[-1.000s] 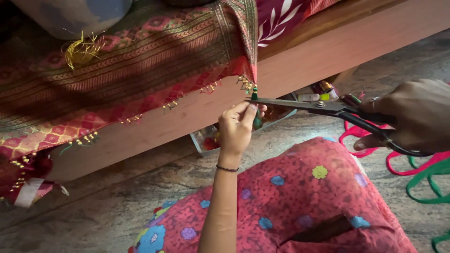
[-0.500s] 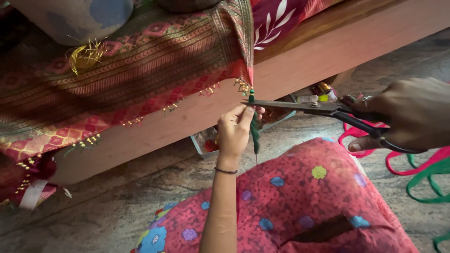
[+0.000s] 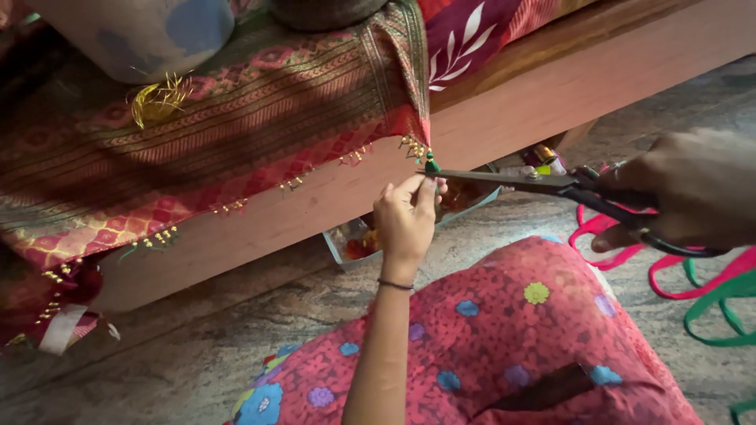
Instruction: Tying and trimming decorative tassels on a sari's border.
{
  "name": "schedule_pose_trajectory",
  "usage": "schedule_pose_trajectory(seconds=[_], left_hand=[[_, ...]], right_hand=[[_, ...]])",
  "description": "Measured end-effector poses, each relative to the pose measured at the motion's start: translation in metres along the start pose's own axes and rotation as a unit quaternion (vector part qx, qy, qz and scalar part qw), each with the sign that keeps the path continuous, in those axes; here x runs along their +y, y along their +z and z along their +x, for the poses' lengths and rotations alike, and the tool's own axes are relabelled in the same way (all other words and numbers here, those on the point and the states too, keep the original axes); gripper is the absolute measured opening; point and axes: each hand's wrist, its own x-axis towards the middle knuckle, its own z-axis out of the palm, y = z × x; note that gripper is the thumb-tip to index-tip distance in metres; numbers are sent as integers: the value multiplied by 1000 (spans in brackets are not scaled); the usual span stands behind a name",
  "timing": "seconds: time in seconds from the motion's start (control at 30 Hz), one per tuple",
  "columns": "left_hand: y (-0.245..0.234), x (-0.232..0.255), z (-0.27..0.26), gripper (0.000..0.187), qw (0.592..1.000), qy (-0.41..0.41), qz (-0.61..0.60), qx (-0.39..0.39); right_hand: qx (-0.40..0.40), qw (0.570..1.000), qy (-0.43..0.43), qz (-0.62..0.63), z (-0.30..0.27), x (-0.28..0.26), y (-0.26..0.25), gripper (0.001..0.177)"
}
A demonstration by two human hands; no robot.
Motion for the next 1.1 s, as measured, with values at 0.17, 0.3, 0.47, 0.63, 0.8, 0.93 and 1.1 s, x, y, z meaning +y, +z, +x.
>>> schedule_pose_trajectory(seconds=[0.17,0.3,0.47,0.63,0.8,0.93,1.1], left_hand=[[6,20,1,20,997,-77,-13,-2],[9,15,-2,24,992,-66,-105,15],[-4,28,-12,22,991,-73,-106,26],[-2,16,-22,24,972,-62,-227,18],[2,37,-32,28,960,-60,-274,1],[9,48,-47,28,946,-80,-312,-14],[13,69,-56,26,900,-166,-403,-24]], right_hand=[[-19,999,43,-18,-9,2,6,61],[-20,998,-22,56,-9,23,60,57],[-6,975,-69,209,-14,29,216,58],[55,958,-97,266,-47,98,429,56],[121,954,-100,254,-25,72,505,59],[182,946,-105,246,27,-12,452,61],[266,927,-113,239,30,-115,174,64]])
